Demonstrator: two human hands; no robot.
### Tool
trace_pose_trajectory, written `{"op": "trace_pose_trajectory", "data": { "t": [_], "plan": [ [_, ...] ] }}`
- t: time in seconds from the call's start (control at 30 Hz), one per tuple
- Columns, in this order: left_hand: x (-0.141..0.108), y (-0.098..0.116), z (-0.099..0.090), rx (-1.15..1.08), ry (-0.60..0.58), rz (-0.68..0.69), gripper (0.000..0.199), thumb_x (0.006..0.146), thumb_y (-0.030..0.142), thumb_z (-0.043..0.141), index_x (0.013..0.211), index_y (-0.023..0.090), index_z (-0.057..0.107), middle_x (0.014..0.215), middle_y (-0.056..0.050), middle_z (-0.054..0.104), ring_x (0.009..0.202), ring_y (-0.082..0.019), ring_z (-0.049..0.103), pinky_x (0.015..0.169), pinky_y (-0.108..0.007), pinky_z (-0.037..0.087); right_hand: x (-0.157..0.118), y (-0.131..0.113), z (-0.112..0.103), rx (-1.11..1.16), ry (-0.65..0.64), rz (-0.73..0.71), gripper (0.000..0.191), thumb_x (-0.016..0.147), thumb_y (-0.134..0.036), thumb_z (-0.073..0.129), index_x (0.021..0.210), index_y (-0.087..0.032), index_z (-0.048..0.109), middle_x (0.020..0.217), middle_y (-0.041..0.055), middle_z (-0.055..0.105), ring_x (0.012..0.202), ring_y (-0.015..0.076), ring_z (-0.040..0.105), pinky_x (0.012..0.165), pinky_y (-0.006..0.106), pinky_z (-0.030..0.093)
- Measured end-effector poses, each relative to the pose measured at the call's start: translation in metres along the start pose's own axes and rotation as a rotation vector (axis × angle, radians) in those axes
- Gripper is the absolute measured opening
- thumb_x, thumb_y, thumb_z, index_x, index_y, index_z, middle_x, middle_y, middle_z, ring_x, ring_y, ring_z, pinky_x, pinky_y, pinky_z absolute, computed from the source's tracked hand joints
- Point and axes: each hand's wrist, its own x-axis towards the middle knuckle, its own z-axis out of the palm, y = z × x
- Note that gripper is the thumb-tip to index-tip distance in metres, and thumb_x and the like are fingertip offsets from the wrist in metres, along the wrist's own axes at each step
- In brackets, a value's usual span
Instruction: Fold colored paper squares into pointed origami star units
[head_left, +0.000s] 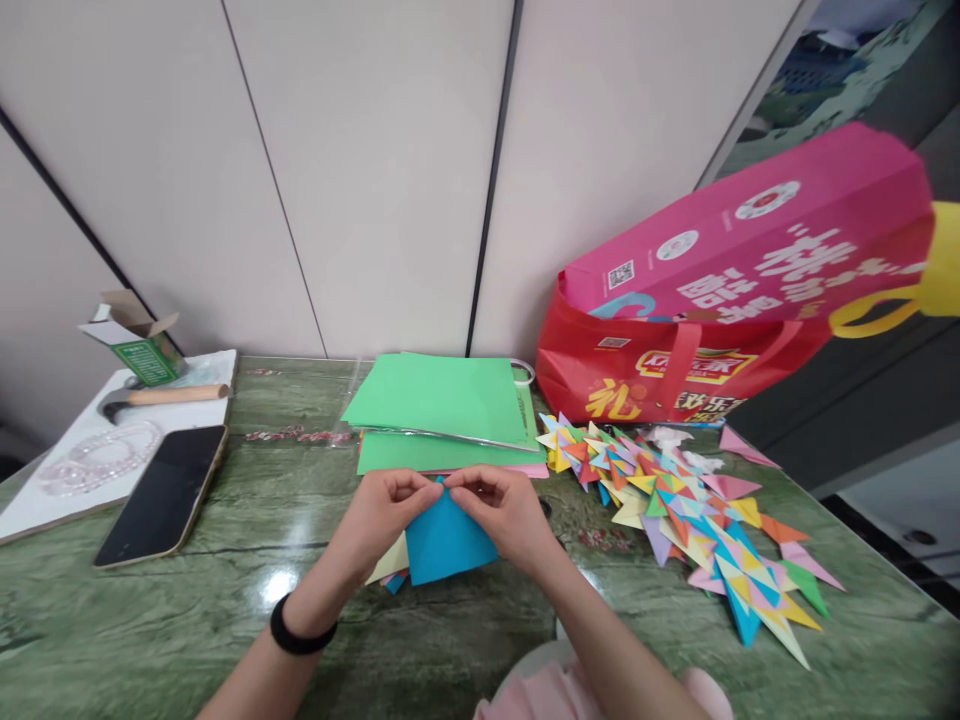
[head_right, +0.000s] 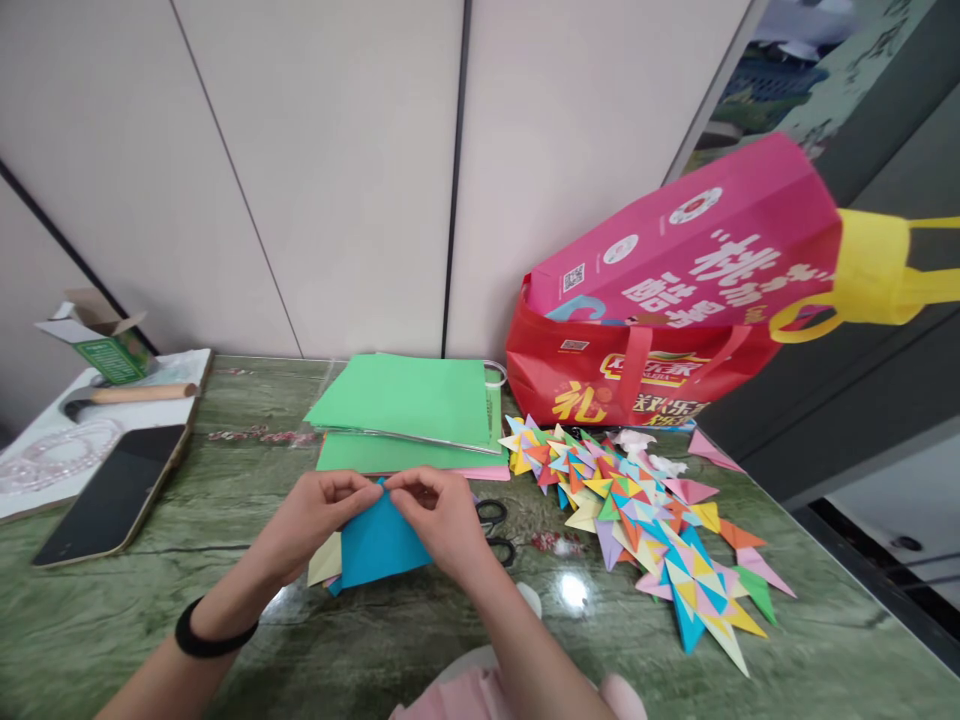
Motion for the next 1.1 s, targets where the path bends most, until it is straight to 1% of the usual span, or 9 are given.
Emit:
{"op": "trace_pose_trajectory", "data": {
  "t": [0.1,0.23,0.37,0.47,0.57,0.73,0.9,1.0,1.1],
  "plan": [
    [0.0,-0.001,0.0,-0.006,-0.008,0.001,0.027,0.06,0.04,0.068,0.054,0.014,0.063,0.05,0.002,0.055,0.048,-0.01,0.044,0.045,-0.02,0.032,0.0,0.0,0.0,0.001,-0.007,-0.001,0.011,0.071,-0.023,0.059,0.076,-0.018,0.067,0.076,0.0048,0.069,0.07,0.0191,0.062,0.063,0.029,0.048],
    [0.001,-0.005,-0.001,-0.045,-0.04,-0.001,0.027,0.06,0.04,0.069,0.064,0.013,0.065,0.061,-0.002,0.064,0.057,-0.014,0.053,0.052,-0.022,0.04,0.0,0.0,0.001,0.02,-0.017,0.003,0.011,0.072,-0.023,0.058,0.077,-0.017,0.065,0.076,0.005,0.067,0.07,0.0182,0.061,0.064,0.029,0.048],
    [0.002,-0.007,-0.002,-0.046,-0.002,0.047,0.025,0.06,0.036,0.071,0.071,0.014,0.065,0.066,-0.002,0.065,0.062,-0.015,0.056,0.054,-0.023,0.042,-0.001,-0.001,0.003,0.049,-0.038,0.011,0.01,0.071,-0.023,0.059,0.077,-0.017,0.063,0.073,0.0031,0.065,0.066,0.0155,0.059,0.06,0.026,0.047],
    [0.003,-0.007,-0.002,-0.038,-0.001,0.061,0.021,0.06,0.034,0.07,0.065,0.014,0.065,0.064,-0.002,0.064,0.061,-0.014,0.055,0.056,-0.023,0.042,-0.001,-0.001,0.004,0.065,-0.045,0.013,0.009,0.069,-0.022,0.059,0.075,-0.016,0.061,0.07,0.0017,0.063,0.064,0.0137,0.058,0.058,0.024,0.046],
    [0.003,-0.009,0.0,-0.056,0.027,0.061,0.02,0.06,0.033,0.07,0.059,0.014,0.064,0.06,-0.002,0.064,0.058,-0.014,0.054,0.055,-0.023,0.041,-0.001,-0.001,0.005,0.065,-0.034,0.027,0.009,0.068,-0.022,0.059,0.074,-0.016,0.06,0.067,0.0013,0.062,0.061,0.0131,0.056,0.056,0.023,0.044],
    [0.002,-0.01,0.006,-0.1,0.067,0.081,0.016,0.06,0.028,0.071,0.057,0.013,0.065,0.056,-0.001,0.063,0.055,-0.012,0.052,0.054,-0.022,0.04,0.001,0.002,0.005,0.0,-0.014,0.048,0.008,0.066,-0.024,0.059,0.068,-0.016,0.06,0.061,0.0,0.06,0.054,0.0114,0.052,0.051,0.022,0.04],
    [0.001,-0.013,0.009,-0.119,0.083,0.083,0.015,0.059,0.026,0.072,0.056,0.013,0.065,0.055,-0.001,0.063,0.055,-0.012,0.051,0.052,-0.02,0.039,0.002,0.001,0.003,-0.049,0.011,0.087,0.006,0.062,-0.02,0.056,0.058,-0.015,0.057,0.053,-0.0016,0.056,0.049,0.0099,0.047,0.048,0.021,0.036],
    [0.003,-0.014,0.004,-0.136,0.138,0.081,0.016,0.059,0.027,0.073,0.059,0.013,0.066,0.055,0.0,0.062,0.054,-0.011,0.05,0.052,-0.02,0.038,0.003,-0.001,0.0,-0.039,0.025,0.125,0.005,0.06,-0.018,0.054,0.058,-0.015,0.057,0.054,-0.0007,0.057,0.049,0.0102,0.047,0.048,0.021,0.036],
    [0.005,-0.012,-0.007,-0.162,0.2,0.087,0.018,0.058,0.029,0.073,0.06,0.013,0.066,0.055,0.0,0.061,0.053,-0.01,0.049,0.051,-0.02,0.038,0.003,0.0,-0.002,-0.011,0.015,0.144,0.005,0.06,-0.017,0.053,0.057,-0.015,0.057,0.053,-0.0007,0.056,0.048,0.0106,0.048,0.047,0.022,0.036]
  ]
}}
